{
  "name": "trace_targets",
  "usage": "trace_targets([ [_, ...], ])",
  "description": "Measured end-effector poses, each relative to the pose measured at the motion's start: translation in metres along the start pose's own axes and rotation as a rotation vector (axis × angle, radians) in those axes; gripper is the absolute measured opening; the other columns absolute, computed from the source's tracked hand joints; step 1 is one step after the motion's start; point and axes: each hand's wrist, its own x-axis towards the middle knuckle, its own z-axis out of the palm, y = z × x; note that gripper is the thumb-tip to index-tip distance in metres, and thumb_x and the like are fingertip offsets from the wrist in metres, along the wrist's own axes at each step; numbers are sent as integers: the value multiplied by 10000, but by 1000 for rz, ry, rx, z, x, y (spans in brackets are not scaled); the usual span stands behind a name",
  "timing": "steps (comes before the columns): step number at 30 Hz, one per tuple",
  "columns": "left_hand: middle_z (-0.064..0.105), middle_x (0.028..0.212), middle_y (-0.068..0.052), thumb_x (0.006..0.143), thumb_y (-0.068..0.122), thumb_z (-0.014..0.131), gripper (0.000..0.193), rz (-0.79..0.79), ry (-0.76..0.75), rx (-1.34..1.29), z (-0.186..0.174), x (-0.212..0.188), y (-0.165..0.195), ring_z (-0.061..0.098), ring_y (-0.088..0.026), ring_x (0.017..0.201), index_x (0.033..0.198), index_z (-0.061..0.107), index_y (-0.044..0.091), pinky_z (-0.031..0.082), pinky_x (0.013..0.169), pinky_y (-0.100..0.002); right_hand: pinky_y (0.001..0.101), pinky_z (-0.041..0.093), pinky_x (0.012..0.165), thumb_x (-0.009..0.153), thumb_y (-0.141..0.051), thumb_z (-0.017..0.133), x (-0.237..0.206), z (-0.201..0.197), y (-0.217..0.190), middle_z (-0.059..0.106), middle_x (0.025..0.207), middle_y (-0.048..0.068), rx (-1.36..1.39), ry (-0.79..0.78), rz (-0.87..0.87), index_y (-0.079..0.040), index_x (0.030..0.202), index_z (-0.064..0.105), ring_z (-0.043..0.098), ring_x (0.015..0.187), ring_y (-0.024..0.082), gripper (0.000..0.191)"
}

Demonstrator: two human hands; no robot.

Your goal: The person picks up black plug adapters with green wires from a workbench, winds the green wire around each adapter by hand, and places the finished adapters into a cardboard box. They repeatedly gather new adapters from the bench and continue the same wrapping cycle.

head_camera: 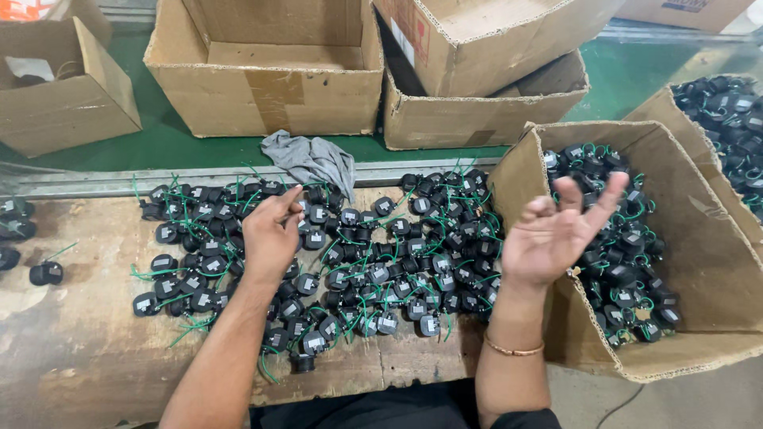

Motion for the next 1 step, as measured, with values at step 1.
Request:
trace_targets([
  [1,710,946,-117,842,-166,663,480,9,8,-32,0,-1,-1,720,-190,840,1256,706,73,603,759,-293,295,610,791,1077,-137,724,-7,6,8,671,1284,136,-128,-69,25,-146,1592,409,705,948,217,604],
])
